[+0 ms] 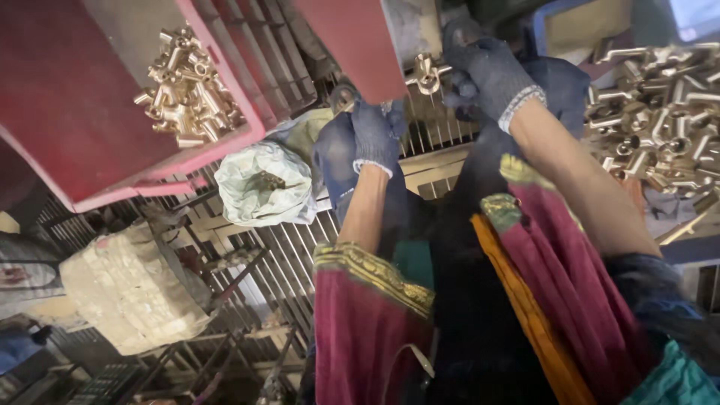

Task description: The person uses a belt grinder to polish the surfaces of brass faucet components, picking them up from a crate and applying them to the abrasive belt by hand before placing them in a separate bin.

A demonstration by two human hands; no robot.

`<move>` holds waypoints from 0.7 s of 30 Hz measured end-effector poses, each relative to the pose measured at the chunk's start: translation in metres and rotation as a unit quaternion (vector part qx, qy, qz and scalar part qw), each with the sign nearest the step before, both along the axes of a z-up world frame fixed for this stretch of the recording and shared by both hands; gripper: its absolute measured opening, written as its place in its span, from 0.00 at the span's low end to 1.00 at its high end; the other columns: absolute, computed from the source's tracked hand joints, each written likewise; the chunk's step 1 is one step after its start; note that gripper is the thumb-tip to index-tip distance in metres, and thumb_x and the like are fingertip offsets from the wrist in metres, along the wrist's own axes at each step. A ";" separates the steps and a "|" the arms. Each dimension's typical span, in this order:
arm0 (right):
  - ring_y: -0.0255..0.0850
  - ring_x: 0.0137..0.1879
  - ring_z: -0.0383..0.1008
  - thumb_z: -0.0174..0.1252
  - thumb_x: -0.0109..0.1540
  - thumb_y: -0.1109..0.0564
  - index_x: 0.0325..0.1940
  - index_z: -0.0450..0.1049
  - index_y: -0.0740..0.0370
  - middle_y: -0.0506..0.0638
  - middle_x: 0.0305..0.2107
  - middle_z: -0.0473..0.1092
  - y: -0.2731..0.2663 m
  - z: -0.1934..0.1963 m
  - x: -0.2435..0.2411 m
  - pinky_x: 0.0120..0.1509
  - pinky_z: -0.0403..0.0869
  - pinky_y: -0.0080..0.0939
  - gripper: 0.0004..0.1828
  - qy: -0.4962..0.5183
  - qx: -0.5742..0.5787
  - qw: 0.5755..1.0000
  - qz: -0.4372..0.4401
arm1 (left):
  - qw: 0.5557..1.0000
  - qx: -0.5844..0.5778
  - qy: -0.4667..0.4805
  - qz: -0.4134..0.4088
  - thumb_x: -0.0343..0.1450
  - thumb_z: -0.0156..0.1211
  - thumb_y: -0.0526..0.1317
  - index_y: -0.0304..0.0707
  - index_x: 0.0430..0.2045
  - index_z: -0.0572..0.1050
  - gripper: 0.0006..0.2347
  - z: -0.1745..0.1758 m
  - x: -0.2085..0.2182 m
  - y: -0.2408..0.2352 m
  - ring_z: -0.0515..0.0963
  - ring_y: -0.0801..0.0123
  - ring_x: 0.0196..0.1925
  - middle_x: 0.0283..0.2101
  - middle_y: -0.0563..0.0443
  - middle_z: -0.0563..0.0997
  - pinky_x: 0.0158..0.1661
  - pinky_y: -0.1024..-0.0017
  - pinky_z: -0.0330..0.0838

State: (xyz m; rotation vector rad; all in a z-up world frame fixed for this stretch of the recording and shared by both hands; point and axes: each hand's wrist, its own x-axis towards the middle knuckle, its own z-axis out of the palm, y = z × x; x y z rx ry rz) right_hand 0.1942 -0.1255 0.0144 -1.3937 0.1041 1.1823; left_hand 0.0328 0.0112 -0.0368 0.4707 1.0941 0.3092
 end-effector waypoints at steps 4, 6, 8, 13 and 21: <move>0.31 0.21 0.66 0.61 0.63 0.54 0.45 0.69 0.59 0.45 0.22 0.67 -0.022 0.028 -0.019 0.31 0.80 0.40 0.11 -0.025 -0.015 0.997 -0.069 | 0.997 0.041 -0.015 -0.069 0.77 0.48 0.46 0.38 0.44 0.69 0.11 0.044 -0.005 -0.010 0.75 0.74 0.20 0.26 0.50 0.76 0.16 0.77 0.61; 0.32 0.21 0.65 0.59 0.65 0.52 0.47 0.69 0.63 0.46 0.23 0.65 -0.048 0.049 -0.039 0.30 0.78 0.40 0.13 -0.079 0.066 0.995 -0.018 | 0.991 0.089 -0.037 -0.091 0.77 0.49 0.44 0.37 0.48 0.69 0.12 0.069 -0.022 -0.016 0.75 0.76 0.24 0.29 0.52 0.76 0.21 0.78 0.67; 0.35 0.25 0.69 0.59 0.66 0.53 0.51 0.69 0.65 0.48 0.27 0.68 -0.065 0.062 -0.052 0.31 0.74 0.41 0.15 -0.237 0.038 0.967 0.083 | 0.977 0.159 -0.085 -0.109 0.78 0.50 0.40 0.35 0.56 0.69 0.14 0.092 -0.056 -0.025 0.77 0.79 0.32 0.37 0.57 0.76 0.32 0.78 0.77; 0.34 0.49 0.74 0.63 0.64 0.54 0.68 0.60 0.62 0.46 0.44 0.69 -0.069 0.064 -0.099 0.51 0.79 0.38 0.31 -0.253 0.196 0.941 0.114 | 0.954 0.252 -0.087 -0.137 0.76 0.56 0.33 0.37 0.58 0.67 0.16 0.108 -0.120 -0.035 0.73 0.79 0.31 0.36 0.53 0.75 0.29 0.81 0.67; 0.56 0.42 0.78 0.69 0.64 0.53 0.65 0.67 0.66 0.65 0.40 0.76 0.002 0.057 -0.087 0.46 0.76 0.51 0.29 -0.587 -0.068 0.796 0.133 | 0.904 0.384 -0.158 -0.101 0.76 0.59 0.32 0.36 0.58 0.67 0.16 0.058 -0.099 0.038 0.73 0.79 0.38 0.44 0.56 0.75 0.38 0.79 0.72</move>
